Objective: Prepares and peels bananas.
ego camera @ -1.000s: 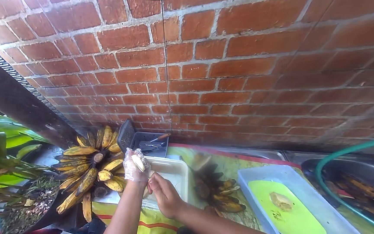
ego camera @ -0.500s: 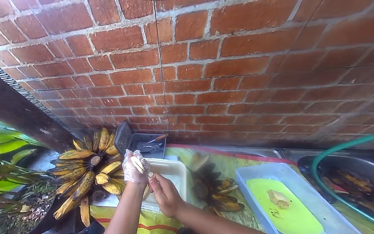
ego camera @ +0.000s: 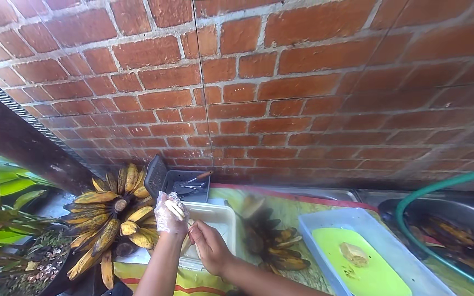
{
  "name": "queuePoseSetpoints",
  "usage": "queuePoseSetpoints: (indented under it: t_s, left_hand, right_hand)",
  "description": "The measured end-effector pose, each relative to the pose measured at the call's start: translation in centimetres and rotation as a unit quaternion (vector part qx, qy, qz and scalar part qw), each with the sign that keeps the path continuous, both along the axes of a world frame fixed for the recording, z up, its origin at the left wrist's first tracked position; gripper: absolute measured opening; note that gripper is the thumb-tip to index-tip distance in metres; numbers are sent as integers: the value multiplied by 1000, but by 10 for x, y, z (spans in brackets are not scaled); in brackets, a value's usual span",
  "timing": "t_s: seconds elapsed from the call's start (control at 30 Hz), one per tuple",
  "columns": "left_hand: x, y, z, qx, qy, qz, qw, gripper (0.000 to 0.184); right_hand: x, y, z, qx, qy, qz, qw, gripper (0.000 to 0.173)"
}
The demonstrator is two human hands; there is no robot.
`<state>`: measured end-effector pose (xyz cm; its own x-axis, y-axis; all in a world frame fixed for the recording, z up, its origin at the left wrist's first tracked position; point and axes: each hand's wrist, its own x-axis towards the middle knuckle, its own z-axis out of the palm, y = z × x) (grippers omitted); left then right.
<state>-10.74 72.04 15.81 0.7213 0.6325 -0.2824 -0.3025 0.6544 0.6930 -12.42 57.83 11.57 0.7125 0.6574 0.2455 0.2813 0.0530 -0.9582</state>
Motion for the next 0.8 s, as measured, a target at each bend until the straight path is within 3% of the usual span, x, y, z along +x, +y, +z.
queuePoseSetpoints:
  t_s: [0.8]
  left_hand:
    - [-18, -14, 3, 22, -34, -56, 998, 50]
  right_hand:
    - [3, -3, -9, -74, -7, 22, 997, 54]
